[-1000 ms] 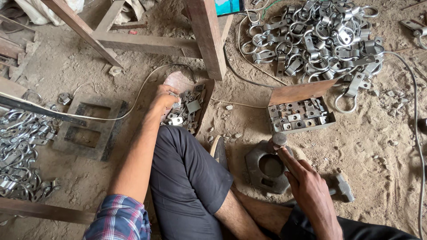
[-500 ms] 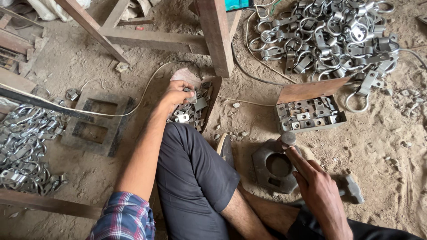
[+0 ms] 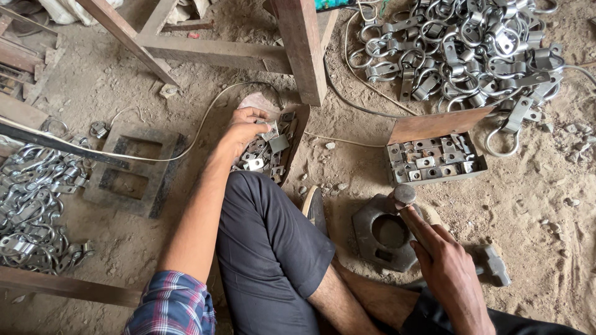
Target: The person sits on a dirt floor and uses a hammer to drive small metal pins into metal components placed on a large metal block. The person selects pins from a tray, positions them by hand, and hammers them in one at a time.
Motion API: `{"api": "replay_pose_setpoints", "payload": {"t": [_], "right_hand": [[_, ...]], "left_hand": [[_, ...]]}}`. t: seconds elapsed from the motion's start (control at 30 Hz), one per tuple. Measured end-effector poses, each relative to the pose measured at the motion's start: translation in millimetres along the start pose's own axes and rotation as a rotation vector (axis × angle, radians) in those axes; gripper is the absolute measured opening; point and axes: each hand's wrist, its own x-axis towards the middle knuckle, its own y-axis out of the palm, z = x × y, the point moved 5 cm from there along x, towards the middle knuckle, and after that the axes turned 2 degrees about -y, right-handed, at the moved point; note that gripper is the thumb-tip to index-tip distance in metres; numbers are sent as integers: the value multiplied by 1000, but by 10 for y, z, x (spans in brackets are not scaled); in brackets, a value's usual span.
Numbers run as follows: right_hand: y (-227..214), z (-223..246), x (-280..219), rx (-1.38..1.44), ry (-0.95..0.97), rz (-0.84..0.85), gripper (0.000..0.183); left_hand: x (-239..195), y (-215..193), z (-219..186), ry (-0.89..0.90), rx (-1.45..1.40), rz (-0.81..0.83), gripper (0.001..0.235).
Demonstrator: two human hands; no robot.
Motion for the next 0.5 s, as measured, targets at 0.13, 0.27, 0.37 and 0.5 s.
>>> {"api": "replay_pose_setpoints", "payload": {"t": [0.13,0.27,0.37,0.5], "right_hand": [[-7,3,-11,14,-1,-3,62],[17,-24,7,11,-4,1,61],[29,-37,8,1,-1,3,61],[23,-23,3,0,-9,-1,60]], "left_hand": [[-44,6,-36,-40,35,-30,34],[-46,4,-40,-36,56,-35,32],[-43,1,-39,-49,68,-35,33],[-61,15,-53,-68,93,-41,34]]}}
